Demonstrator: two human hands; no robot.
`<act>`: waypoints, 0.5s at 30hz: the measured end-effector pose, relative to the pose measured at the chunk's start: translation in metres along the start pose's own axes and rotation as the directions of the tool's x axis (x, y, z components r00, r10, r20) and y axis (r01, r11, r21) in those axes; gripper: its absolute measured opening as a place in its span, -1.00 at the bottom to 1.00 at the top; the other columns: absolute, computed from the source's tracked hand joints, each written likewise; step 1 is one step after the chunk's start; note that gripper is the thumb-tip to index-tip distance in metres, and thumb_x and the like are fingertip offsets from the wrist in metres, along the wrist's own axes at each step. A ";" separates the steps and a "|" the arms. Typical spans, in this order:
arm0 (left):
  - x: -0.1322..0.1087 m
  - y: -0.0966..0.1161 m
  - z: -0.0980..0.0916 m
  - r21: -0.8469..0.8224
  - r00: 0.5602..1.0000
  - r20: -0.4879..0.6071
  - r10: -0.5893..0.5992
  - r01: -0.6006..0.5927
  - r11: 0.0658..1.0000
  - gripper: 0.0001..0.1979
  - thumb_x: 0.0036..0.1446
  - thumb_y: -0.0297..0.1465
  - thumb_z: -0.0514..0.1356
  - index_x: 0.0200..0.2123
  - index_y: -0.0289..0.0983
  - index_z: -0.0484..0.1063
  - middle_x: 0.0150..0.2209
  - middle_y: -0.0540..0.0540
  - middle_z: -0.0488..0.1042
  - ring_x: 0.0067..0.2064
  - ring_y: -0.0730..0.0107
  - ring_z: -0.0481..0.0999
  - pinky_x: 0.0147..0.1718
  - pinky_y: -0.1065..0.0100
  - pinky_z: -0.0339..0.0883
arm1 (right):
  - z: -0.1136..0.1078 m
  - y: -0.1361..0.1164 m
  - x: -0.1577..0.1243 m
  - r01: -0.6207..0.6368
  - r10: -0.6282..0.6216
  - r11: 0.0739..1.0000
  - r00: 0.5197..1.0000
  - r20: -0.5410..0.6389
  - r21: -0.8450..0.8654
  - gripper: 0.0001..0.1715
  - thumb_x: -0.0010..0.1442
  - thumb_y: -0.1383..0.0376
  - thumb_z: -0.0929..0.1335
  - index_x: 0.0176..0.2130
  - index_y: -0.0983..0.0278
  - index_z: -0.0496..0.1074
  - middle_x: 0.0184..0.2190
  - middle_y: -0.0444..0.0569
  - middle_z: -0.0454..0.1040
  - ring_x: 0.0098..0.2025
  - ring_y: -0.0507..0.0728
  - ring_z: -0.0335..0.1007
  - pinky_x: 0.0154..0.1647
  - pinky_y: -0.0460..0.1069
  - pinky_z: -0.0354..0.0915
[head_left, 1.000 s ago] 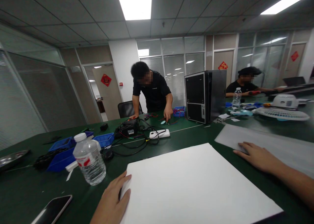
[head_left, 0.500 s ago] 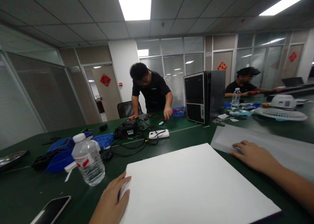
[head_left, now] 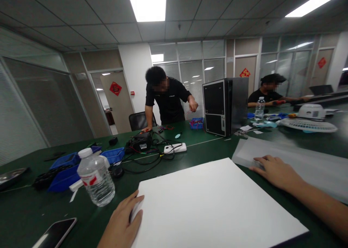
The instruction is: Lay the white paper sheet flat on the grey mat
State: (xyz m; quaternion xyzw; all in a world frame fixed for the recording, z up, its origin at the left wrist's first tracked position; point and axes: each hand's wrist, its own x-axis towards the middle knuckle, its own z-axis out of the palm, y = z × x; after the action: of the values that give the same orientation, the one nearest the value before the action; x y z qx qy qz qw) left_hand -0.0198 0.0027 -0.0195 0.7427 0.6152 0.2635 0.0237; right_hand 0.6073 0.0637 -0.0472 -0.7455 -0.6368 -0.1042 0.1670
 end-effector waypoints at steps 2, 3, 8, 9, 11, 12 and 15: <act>0.000 0.001 -0.001 0.000 1.000 0.000 -0.004 0.004 1.000 -0.47 0.23 -0.13 0.09 0.11 -0.21 0.64 0.28 -0.21 0.51 0.30 -0.05 0.51 0.31 -0.13 0.32 | 0.000 -0.003 -0.001 0.008 -0.008 1.000 1.000 -0.006 -0.005 -0.08 0.27 -0.30 0.17 0.16 0.28 0.56 0.11 0.34 0.51 0.09 0.57 0.45 0.00 0.44 0.41; 0.000 0.002 -0.001 -0.002 1.000 -0.002 -0.002 0.002 1.000 -0.48 0.23 -0.13 0.10 0.11 -0.20 0.64 0.28 -0.21 0.51 0.30 -0.05 0.51 0.31 -0.12 0.32 | 0.000 -0.004 -0.001 0.014 -0.014 1.000 1.000 -0.010 -0.008 -0.09 0.28 -0.29 0.17 0.17 0.29 0.56 0.10 0.34 0.52 0.08 0.57 0.45 0.00 0.44 0.41; 0.000 0.001 -0.002 -0.019 0.999 -0.036 0.014 -0.015 1.000 -0.53 0.19 -0.15 0.16 0.06 -0.18 0.66 0.25 -0.19 0.55 0.25 -0.03 0.56 0.28 -0.08 0.37 | -0.006 -0.009 -0.003 0.040 -0.040 0.999 0.999 -0.026 -0.007 -0.21 0.31 -0.16 0.18 0.15 0.30 0.55 0.04 0.32 0.56 0.02 0.53 0.51 0.03 0.42 0.41; 0.000 0.001 -0.002 -0.026 0.999 -0.042 0.018 -0.019 0.999 -0.53 0.19 -0.16 0.16 0.05 -0.18 0.67 0.24 -0.20 0.56 0.24 -0.04 0.56 0.28 -0.08 0.38 | -0.010 -0.010 -0.003 0.041 -0.041 0.999 0.999 -0.028 -0.002 -0.25 0.32 -0.12 0.18 0.15 0.30 0.55 0.04 0.30 0.57 0.02 0.51 0.52 0.05 0.41 0.41; -0.001 0.001 -0.002 -0.036 0.999 -0.046 0.016 -0.017 0.999 -0.53 0.19 -0.16 0.16 0.05 -0.19 0.67 0.24 -0.21 0.56 0.24 -0.06 0.56 0.28 -0.11 0.38 | -0.019 -0.013 -0.004 0.033 -0.033 0.999 0.999 -0.036 0.010 -0.28 0.35 -0.05 0.17 0.20 0.33 0.50 0.06 0.30 0.58 0.02 0.49 0.54 0.06 0.37 0.43; -0.001 0.001 -0.002 -0.038 0.999 -0.043 0.011 -0.013 0.999 -0.53 0.20 -0.15 0.14 0.05 -0.19 0.67 0.24 -0.21 0.55 0.25 -0.07 0.56 0.28 -0.13 0.37 | -0.025 -0.015 -0.005 0.019 -0.018 1.000 0.999 -0.046 0.015 -0.27 0.37 -0.04 0.15 0.25 0.34 0.45 0.08 0.30 0.57 0.01 0.49 0.55 0.05 0.36 0.43; -0.002 -0.001 -0.001 -0.028 1.000 -0.023 0.000 -0.001 1.000 -0.50 0.23 -0.14 0.10 0.08 -0.20 0.65 0.27 -0.23 0.52 0.28 -0.09 0.52 0.31 -0.19 0.32 | -0.045 -0.030 -0.010 -0.032 0.036 0.999 0.996 -0.080 0.042 -0.20 0.43 -0.03 0.08 0.41 0.35 0.23 0.15 0.32 0.53 0.02 0.52 0.56 -0.02 0.36 0.44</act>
State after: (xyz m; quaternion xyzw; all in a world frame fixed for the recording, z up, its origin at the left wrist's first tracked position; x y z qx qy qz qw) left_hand -0.0214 0.0009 -0.0202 0.7394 0.6114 0.2805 0.0268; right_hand 0.5788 0.0414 -0.0060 -0.7478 -0.6187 -0.1184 0.2097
